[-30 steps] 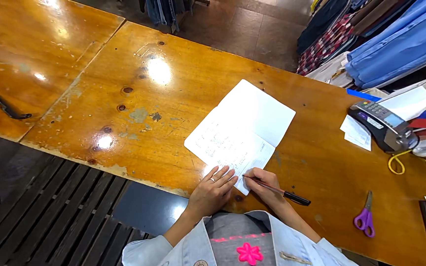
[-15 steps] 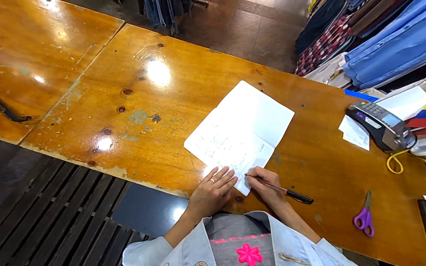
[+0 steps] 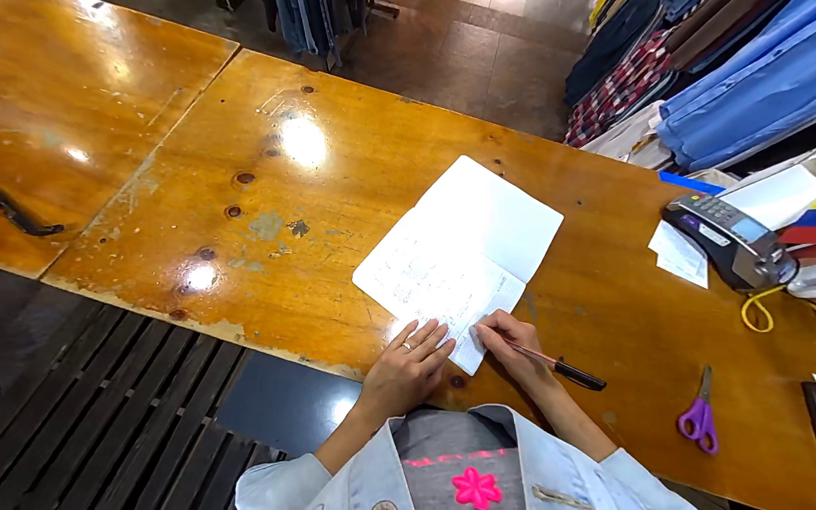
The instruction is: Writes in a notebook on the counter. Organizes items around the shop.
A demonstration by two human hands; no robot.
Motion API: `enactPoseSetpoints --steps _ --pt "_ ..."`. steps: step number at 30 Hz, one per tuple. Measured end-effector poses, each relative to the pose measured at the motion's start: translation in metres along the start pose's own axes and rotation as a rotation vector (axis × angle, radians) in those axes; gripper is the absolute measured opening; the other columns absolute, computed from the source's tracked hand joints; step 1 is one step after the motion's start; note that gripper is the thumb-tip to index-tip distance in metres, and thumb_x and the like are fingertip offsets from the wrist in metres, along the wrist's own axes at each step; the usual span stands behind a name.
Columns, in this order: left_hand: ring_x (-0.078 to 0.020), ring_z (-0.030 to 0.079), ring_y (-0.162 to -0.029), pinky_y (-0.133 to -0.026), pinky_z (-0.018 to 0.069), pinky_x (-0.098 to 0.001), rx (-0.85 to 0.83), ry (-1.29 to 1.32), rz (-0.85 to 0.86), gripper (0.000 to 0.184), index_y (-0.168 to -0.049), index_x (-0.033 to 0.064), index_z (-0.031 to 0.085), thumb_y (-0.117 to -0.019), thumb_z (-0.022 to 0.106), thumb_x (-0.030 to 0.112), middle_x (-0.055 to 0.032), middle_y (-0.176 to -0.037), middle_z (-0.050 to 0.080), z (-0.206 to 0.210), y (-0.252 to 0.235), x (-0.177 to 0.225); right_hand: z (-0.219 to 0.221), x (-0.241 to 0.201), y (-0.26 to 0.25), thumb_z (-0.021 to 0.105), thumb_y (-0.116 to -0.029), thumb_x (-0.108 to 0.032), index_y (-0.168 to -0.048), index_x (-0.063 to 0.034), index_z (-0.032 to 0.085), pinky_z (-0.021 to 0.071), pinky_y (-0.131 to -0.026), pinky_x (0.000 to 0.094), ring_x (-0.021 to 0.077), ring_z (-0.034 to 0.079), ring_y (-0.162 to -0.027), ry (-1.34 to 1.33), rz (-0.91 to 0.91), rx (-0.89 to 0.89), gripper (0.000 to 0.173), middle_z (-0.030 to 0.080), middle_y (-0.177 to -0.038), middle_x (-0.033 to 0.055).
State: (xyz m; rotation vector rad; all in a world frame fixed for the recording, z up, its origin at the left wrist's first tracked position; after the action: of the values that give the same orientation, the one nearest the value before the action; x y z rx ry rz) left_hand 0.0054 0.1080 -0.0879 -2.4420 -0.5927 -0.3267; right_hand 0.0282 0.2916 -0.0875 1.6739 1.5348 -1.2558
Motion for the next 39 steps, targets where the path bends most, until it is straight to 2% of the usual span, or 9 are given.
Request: enactPoseSetpoints --steps 3,6,13,16,21,27,31,37,39 --pt "-0.0215 0.061 -0.131 -0.114 0.0445 -0.0419 0.003 0.001 0.002 0.032 -0.122 0.0172 0.076 -0.0975 0.055 0.017 -0.0051 -0.131 0.07 -0.0005 -0.0001 -0.0001 0.0008 0.0013 0.0019 0.062 -0.0866 -0.011 -0.087 -0.0072 0.067 0.043 -0.051 0.0138 -0.0032 0.051 -0.054 0.052 0.03 0.009 0.006 0.058 -0.064 -0.0065" --pt "-0.0215 0.06 -0.131 -0.114 0.0445 -0.0422 0.0 0.005 -0.005 0.032 -0.123 0.0171 0.076 -0.0978 0.055 0.017 -0.0051 -0.132 0.07 -0.0003 0.0001 -0.0004 -0.0001 -0.0027 0.0015 0.063 -0.0829 -0.008 -0.084 -0.0054 0.07 0.0476 -0.056 0.0127 -0.0034 0.056 -0.06 0.083 -0.004 0.017 0.008 0.063 -0.07 -0.0036" --pt "-0.0214 0.061 -0.131 -0.113 0.0447 -0.0421 0.003 -0.003 0.003 0.032 -0.122 0.0171 0.076 -0.0977 0.055 0.018 -0.0052 -0.131 0.071 0.0 0.0001 -0.0004 -0.0018 -0.0035 0.0004 0.061 -0.0858 -0.009 -0.085 -0.0057 0.071 0.0453 -0.055 0.0118 -0.0048 0.054 -0.059 0.043 -0.03 0.028 0.011 0.062 -0.068 -0.0053" --pt "-0.0209 0.061 -0.131 -0.113 0.0444 -0.0417 0.006 0.001 0.0 0.032 -0.122 0.0173 0.076 -0.0978 0.055 0.018 -0.0051 -0.131 0.07 -0.0006 0.0 -0.0004 -0.0008 -0.0018 0.0008 0.06 -0.0947 -0.016 -0.082 -0.0075 0.068 0.0439 -0.053 0.0131 -0.0038 0.053 -0.056 0.011 -0.025 0.008 0.017 0.059 -0.065 -0.0062" --pt "-0.0215 0.061 -0.13 -0.113 0.0452 -0.0425 0.01 0.003 -0.004 0.032 -0.122 0.017 0.076 -0.0977 0.055 0.017 -0.0052 -0.13 0.071 -0.001 0.0002 -0.0002 0.0008 -0.0016 0.0018 0.063 -0.0825 -0.008 -0.083 -0.0067 0.068 0.0444 -0.053 0.0127 -0.0043 0.053 -0.057 0.002 0.004 -0.007 0.006 0.059 -0.065 -0.0063" --pt "-0.0211 0.061 -0.13 -0.113 0.0455 -0.0426 0.006 0.008 -0.014 0.032 -0.122 0.017 0.076 -0.0976 0.055 0.017 -0.0054 -0.131 0.071 -0.0011 -0.0001 -0.0003 -0.0003 -0.0013 0.0013 0.063 -0.0824 -0.007 -0.079 -0.0072 0.068 0.045 -0.055 0.012 -0.0046 0.054 -0.059 -0.008 -0.004 0.008 0.006 0.061 -0.067 -0.0061" --pt "-0.0212 0.064 -0.127 -0.108 0.0493 -0.0397 0.019 -0.007 -0.027 0.03 -0.117 0.0147 0.078 -0.0968 0.056 0.018 -0.0054 -0.128 0.072 -0.0029 -0.0038 0.0028 -0.0005 -0.002 -0.0011 0.058 -0.0864 -0.004 -0.092 -0.0039 0.069 0.0457 -0.052 0.013 -0.0037 0.054 -0.054 -0.067 0.031 0.019 0.012 0.061 -0.065 -0.0054" --pt "-0.0223 0.063 -0.129 -0.113 0.0452 -0.044 0.011 0.017 -0.007 0.03 -0.117 0.0127 0.077 -0.0967 0.057 0.019 -0.0058 -0.127 0.072 -0.0009 -0.0041 0.0023 -0.0011 0.0011 -0.0004 0.061 -0.0927 -0.013 -0.084 -0.0075 0.069 0.0452 -0.052 0.014 -0.0034 0.054 -0.055 -0.049 0.056 0.014 0.012 0.06 -0.064 -0.0067" --pt "-0.0224 0.062 -0.129 -0.113 0.0453 -0.0436 0.01 0.018 -0.004 0.03 -0.117 0.0126 0.077 -0.0964 0.057 0.018 -0.0061 -0.127 0.072 -0.0013 -0.0036 0.002 -0.0002 0.0006 -0.0001 0.061 -0.089 -0.009 -0.087 -0.0078 0.067 0.0437 -0.052 0.0129 -0.0043 0.052 -0.054 -0.044 0.075 0.009 0.006 0.058 -0.063 -0.0079"
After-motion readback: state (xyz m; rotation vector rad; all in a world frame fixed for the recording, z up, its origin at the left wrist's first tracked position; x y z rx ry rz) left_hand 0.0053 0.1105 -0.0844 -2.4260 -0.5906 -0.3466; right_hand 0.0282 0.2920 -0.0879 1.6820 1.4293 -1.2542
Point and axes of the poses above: each hand's wrist, its own y-axis away from the middle knuckle, its own z-axis out of the palm, x = y × z, the point moved 8 cm from there along -y, towards the middle knuckle
